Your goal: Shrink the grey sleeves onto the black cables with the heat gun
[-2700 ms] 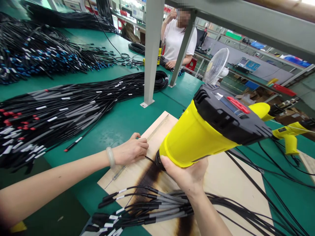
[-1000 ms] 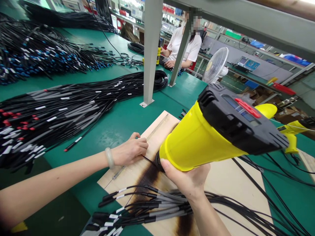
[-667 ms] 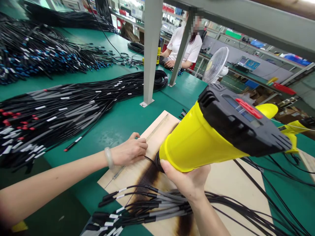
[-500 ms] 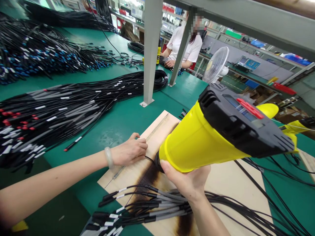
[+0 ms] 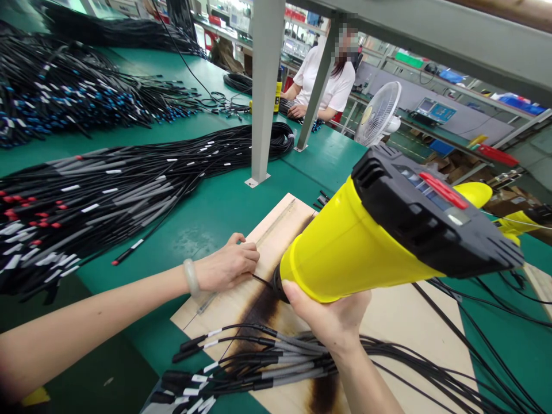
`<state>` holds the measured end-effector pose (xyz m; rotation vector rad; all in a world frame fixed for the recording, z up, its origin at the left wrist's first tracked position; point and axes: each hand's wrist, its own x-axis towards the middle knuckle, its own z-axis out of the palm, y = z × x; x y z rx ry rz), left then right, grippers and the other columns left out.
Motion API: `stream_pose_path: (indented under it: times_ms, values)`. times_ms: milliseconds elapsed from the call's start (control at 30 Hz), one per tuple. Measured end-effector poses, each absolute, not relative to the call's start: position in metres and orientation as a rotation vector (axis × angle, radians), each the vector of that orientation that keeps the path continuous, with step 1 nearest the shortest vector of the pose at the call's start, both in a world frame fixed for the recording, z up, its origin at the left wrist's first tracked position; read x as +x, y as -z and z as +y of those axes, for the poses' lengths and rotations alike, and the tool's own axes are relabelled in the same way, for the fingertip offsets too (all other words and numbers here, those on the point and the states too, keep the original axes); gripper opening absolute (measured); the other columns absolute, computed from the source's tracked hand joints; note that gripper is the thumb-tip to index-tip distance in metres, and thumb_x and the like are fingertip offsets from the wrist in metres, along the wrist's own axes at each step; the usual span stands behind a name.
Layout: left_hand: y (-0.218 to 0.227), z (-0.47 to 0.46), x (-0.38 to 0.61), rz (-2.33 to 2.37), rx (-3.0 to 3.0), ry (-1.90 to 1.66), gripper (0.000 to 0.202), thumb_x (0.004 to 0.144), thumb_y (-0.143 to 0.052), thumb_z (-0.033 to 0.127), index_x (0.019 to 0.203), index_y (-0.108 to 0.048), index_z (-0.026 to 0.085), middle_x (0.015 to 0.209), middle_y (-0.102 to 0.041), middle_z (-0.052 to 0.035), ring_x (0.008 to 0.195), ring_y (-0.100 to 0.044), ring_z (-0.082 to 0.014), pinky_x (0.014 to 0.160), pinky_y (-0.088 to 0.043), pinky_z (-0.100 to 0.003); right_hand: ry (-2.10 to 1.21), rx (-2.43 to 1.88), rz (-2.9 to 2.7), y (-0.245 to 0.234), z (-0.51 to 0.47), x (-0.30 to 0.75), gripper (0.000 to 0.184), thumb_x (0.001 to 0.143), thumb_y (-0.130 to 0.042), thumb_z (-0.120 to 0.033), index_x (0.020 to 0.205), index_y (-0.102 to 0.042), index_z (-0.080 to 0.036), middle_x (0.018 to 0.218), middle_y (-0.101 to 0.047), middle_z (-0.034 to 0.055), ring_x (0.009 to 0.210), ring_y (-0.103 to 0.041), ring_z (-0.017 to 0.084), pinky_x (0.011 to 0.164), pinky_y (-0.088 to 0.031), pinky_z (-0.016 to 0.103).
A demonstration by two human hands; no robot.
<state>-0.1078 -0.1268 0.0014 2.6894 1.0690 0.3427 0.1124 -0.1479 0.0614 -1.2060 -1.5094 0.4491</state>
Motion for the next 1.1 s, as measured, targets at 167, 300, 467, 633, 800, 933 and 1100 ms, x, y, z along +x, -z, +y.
stream_pose_path:
  times_ms: [167, 300, 467, 633, 800, 933, 1100]
  values:
    - [-0.001, -0.127, -0.109, 1.071, 2.677, -0.345, 0.013, 0.074, -0.052, 0.009, 0.063, -0.052, 0.014, 0.071, -0.056, -0.0021, 0.08, -0.045, -0.0173, 0.08, -0.02, -0.039, -0.431, -1.208, -1.464, -0.061, -0.148, 0.11, 0.062, 0.049, -0.08, -0.037, 0.099, -0.061, -0.007, 0.105, -0.061, 0.0207, 0.07, -0.065, 0.026, 0.06, -0.057, 0.035]
    - [-0.002, -0.127, -0.11, 1.063, 2.687, -0.348, 0.015, 0.076, -0.052, 0.01, 0.062, -0.051, 0.014, 0.071, -0.055, -0.0023, 0.079, -0.045, -0.0169, 0.08, -0.019, -0.039, -0.425, -1.225, -1.439, -0.058, -0.148, 0.111, 0.063, 0.047, -0.081, -0.037, 0.098, -0.061, -0.006, 0.1, -0.063, 0.0202, 0.069, -0.065, 0.026, 0.06, -0.057, 0.034]
    - [-0.003, -0.126, -0.109, 1.065, 2.712, -0.309, 0.021, 0.08, -0.049, 0.012, 0.059, -0.05, 0.013, 0.07, -0.056, -0.0026, 0.078, -0.045, -0.0162, 0.08, -0.019, -0.039, -0.419, -1.255, -1.448, -0.056, -0.149, 0.115, 0.064, 0.049, -0.08, -0.039, 0.1, -0.06, -0.007, 0.104, -0.061, 0.0203, 0.078, -0.064, 0.028, 0.065, -0.056, 0.038]
    - [-0.003, -0.127, -0.109, 1.069, 2.721, -0.327, 0.024, 0.082, -0.048, 0.013, 0.058, -0.049, 0.013, 0.068, -0.055, -0.0023, 0.075, -0.044, -0.0158, 0.078, -0.019, -0.039, -0.429, -1.25, -1.464, -0.06, -0.15, 0.113, 0.06, 0.05, -0.079, -0.036, 0.099, -0.061, -0.006, 0.102, -0.062, 0.0203, 0.074, -0.064, 0.028, 0.062, -0.056, 0.037]
    - [-0.003, -0.129, -0.109, 1.055, 2.727, -0.373, 0.024, 0.083, -0.047, 0.013, 0.059, -0.05, 0.014, 0.065, -0.054, -0.0025, 0.074, -0.045, -0.0159, 0.077, -0.02, -0.038, -0.448, -1.242, -1.413, -0.065, -0.152, 0.107, 0.052, 0.047, -0.079, -0.035, 0.087, -0.062, -0.007, 0.099, -0.063, 0.0203, 0.066, -0.064, 0.025, 0.058, -0.056, 0.034]
    - [-0.003, -0.129, -0.108, 1.066, 2.726, -0.308, 0.022, 0.082, -0.047, 0.012, 0.06, -0.05, 0.014, 0.067, -0.055, -0.0028, 0.074, -0.045, -0.0163, 0.077, -0.02, -0.038, -0.451, -1.23, -1.409, -0.066, -0.152, 0.106, 0.051, 0.046, -0.079, -0.036, 0.085, -0.063, -0.008, 0.099, -0.063, 0.0196, 0.065, -0.064, 0.024, 0.058, -0.056, 0.034]
    - [-0.004, -0.128, -0.108, 1.059, 2.714, -0.314, 0.018, 0.078, -0.05, 0.011, 0.06, -0.05, 0.014, 0.068, -0.056, -0.0026, 0.076, -0.046, -0.0168, 0.078, -0.02, -0.039, -0.441, -1.229, -1.452, -0.063, -0.15, 0.112, 0.06, 0.047, -0.08, -0.037, 0.096, -0.062, -0.007, 0.103, -0.062, 0.0197, 0.076, -0.064, 0.028, 0.063, -0.056, 0.036]
